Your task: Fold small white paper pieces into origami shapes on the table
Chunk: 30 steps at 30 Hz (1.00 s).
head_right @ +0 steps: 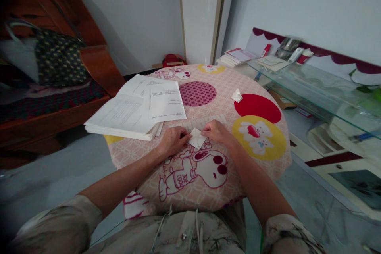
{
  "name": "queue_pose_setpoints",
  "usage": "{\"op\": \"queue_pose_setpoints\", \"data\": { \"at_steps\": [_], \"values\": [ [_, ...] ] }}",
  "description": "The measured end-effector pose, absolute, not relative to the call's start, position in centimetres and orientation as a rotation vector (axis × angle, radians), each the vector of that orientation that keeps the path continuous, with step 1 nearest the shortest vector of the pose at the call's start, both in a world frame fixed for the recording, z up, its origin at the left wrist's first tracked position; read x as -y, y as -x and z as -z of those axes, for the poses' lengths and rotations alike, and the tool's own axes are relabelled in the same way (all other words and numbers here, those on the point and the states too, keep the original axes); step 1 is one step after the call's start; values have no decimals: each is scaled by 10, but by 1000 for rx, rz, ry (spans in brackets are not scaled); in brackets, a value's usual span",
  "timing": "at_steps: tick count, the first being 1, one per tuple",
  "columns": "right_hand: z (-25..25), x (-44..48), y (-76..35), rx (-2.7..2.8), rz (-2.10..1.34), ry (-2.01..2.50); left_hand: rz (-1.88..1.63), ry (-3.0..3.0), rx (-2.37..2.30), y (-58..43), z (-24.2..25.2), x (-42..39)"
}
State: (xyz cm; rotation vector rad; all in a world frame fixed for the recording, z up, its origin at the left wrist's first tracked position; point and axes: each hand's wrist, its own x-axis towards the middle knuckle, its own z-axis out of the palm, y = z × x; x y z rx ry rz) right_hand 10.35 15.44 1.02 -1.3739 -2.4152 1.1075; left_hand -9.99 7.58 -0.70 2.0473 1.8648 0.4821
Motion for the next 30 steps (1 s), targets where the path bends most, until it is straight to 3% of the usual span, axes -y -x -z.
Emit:
{"op": "queue_pose_setpoints", "data": {
  "at_steps": [11,30],
  "values": [
    [-10,-149,-91,2459,-767,1594,-334,-2093,-1983,95,10,-77],
    [-11,-144,-87,2514,-584,1678,-244,-2218,-2005,92,9,-74]
  ]
}}
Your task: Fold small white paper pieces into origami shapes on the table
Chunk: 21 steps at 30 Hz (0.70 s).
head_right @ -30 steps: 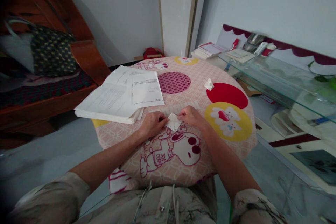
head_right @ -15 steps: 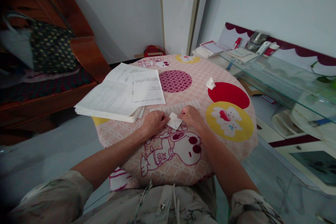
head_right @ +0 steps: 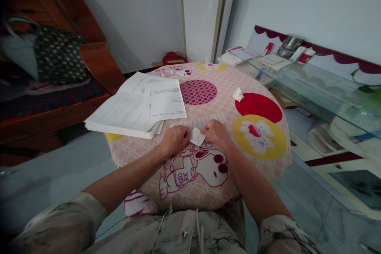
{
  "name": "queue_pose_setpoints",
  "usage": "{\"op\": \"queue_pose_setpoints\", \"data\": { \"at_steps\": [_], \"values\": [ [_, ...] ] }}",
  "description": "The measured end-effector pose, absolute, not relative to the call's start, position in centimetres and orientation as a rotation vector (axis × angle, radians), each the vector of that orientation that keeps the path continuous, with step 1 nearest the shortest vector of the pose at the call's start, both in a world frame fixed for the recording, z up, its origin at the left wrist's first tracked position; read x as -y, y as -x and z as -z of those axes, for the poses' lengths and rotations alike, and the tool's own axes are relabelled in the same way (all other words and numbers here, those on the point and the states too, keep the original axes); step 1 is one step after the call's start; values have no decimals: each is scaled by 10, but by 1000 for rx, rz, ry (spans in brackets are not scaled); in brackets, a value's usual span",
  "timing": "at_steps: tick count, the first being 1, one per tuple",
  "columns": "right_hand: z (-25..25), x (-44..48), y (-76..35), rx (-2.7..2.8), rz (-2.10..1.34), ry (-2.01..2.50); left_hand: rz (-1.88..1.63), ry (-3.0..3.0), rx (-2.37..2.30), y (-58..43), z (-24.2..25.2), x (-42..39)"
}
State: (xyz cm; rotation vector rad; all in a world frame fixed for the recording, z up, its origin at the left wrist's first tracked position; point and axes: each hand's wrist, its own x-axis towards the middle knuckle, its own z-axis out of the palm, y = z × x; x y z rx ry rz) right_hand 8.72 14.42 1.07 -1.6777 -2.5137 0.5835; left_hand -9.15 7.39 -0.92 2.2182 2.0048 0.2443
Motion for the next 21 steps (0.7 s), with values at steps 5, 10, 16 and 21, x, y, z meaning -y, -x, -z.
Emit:
{"op": "queue_pose_setpoints", "data": {
  "at_steps": [5,10,16,21],
  "values": [
    [-7,-145,-87,2492,-591,1692,-577,-2477,-1718,97,17,-75],
    [-5,-147,-87,2456,-601,1732,-619,-2720,-1188,100,21,-78],
    [-13,-150,-103,2342,-827,1695,-524,-2656,-1245,102,23,-75],
    [-12,-145,-108,2222,-989,1614,-528,-2638,-1269,101,23,-74]
  ]
}}
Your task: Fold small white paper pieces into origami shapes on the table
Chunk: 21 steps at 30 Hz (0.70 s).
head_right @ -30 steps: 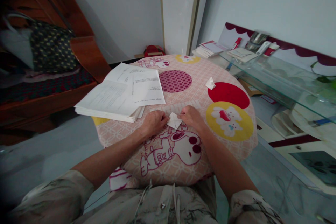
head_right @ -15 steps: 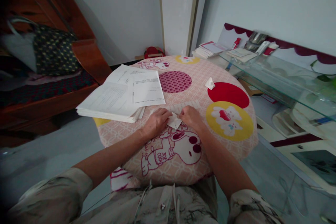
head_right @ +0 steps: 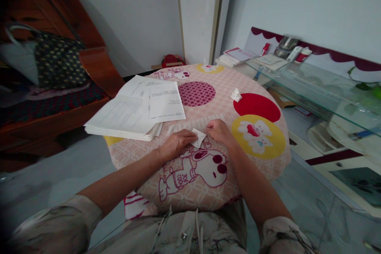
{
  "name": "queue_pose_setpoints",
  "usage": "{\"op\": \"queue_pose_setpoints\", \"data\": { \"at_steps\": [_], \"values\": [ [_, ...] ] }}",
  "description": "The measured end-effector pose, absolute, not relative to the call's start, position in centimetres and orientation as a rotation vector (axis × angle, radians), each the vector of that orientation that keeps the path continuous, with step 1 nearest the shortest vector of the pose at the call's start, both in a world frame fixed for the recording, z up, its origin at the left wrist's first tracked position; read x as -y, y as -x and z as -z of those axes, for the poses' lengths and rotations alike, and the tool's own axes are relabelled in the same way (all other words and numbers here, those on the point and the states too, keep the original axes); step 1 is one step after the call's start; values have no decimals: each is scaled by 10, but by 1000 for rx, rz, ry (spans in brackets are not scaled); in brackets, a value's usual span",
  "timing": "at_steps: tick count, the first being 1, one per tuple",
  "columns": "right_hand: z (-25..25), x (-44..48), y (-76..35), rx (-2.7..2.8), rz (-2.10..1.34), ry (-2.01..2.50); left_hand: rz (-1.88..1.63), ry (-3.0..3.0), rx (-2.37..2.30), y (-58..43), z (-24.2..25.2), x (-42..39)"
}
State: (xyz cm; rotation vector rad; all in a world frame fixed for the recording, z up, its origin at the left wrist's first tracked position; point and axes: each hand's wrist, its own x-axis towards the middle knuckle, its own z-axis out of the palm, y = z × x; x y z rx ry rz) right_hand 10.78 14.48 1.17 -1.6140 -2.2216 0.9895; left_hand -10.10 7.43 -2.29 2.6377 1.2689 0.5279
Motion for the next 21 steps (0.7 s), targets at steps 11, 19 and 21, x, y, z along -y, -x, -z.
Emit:
{"op": "queue_pose_setpoints", "data": {
  "at_steps": [11,19,21],
  "values": [
    [-11,-146,-97,2288,-799,1733,-475,-2633,-1288,100,19,-73],
    [-11,-142,-94,1918,-1196,1358,-532,-2624,-1266,101,23,-74],
    [-8,-141,-86,2024,-1208,1225,-565,-2610,-1255,101,24,-73]
  ]
}}
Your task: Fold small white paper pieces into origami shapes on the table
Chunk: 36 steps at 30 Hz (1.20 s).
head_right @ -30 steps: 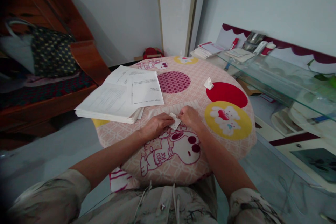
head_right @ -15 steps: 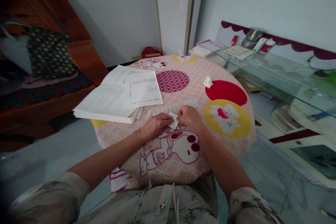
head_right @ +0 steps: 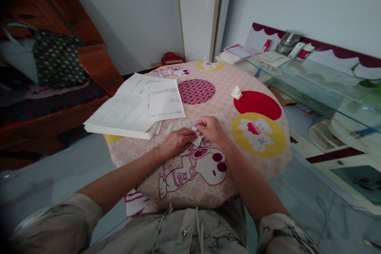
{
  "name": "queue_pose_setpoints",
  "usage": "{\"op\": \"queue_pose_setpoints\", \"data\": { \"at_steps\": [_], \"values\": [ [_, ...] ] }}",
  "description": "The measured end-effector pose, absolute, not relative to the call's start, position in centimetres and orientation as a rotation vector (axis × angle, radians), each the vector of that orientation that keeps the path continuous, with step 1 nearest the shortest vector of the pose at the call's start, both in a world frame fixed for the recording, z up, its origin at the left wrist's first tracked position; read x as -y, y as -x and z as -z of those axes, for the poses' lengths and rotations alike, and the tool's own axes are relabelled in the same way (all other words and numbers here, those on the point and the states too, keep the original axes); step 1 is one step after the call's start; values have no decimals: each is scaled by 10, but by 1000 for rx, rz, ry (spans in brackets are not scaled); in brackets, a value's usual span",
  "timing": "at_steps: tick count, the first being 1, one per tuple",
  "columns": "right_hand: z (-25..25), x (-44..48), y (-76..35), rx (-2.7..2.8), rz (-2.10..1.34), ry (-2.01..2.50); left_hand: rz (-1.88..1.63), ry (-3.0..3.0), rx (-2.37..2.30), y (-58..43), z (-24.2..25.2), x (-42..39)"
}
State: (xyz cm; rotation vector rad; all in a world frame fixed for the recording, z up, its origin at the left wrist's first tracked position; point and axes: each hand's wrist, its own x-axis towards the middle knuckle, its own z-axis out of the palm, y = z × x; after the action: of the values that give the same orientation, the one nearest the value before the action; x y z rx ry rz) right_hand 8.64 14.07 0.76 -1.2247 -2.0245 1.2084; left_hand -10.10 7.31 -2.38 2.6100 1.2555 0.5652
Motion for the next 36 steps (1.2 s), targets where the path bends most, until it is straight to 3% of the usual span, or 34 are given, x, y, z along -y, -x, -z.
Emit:
{"op": "queue_pose_setpoints", "data": {
  "at_steps": [9,36],
  "values": [
    [-2,-139,-74,2296,-1034,1259,-898,-2253,-1422,122,23,-83],
    [-24,-133,-42,2531,-785,1579,-966,-2070,-1638,120,19,-88]
  ]
}}
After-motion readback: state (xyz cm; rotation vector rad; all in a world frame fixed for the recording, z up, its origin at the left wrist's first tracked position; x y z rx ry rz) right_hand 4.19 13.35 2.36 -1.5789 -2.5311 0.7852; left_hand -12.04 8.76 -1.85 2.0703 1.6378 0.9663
